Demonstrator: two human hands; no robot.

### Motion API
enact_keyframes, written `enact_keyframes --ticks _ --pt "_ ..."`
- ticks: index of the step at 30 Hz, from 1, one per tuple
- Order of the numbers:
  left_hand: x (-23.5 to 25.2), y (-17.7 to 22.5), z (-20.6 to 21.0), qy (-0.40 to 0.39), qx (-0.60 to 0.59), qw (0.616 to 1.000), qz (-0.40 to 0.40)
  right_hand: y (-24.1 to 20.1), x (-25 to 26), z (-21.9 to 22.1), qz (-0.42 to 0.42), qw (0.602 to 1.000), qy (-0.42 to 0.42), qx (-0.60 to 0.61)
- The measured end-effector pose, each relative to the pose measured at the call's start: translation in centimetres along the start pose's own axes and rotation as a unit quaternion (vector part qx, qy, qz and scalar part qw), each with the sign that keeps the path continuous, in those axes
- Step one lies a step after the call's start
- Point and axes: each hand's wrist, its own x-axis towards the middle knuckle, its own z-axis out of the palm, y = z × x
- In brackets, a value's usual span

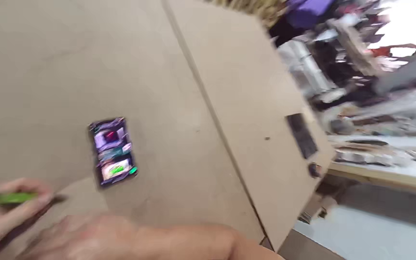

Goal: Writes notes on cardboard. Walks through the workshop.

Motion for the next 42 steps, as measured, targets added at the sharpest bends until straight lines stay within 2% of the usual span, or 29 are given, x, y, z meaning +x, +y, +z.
enact_keyframes --ticks 1,3,6,10,17,26,42 --pt "-0.5 0.3 0.0 0.009 0.017 1.000 -0.013 0.7 -0.1 1.8 -0.026 0.999 0.036 -0.009" --pt "-1.4 1.3 0.2 0.021 0.026 0.998 -0.050 0.9 -0.5 3.5 -0.033 0.999 0.034 0.012" --pt "-0.1 1.6 -0.5 0.012 0.025 0.999 0.017 1.8 0.2 3.3 -0.039 0.995 0.024 0.092" --pt "0.9 2.3 0.8 0.019 0.076 0.995 0.067 2.0 0.0 2.6 -0.037 0.997 0.020 0.059" --pt "1.2 2.0 1.1 0.020 0.045 0.995 0.086 2.0 0.0 2.7 -0.049 0.997 0.018 0.057" --pt "0.7 2.3 0.7 0.025 0.086 0.994 0.064 1.9 0.3 2.8 -0.058 0.995 0.024 0.083" --pt "1.0 2.5 1.5 0.032 0.082 0.995 0.042 2.1 0.1 2.7 -0.049 0.996 0.029 0.073"
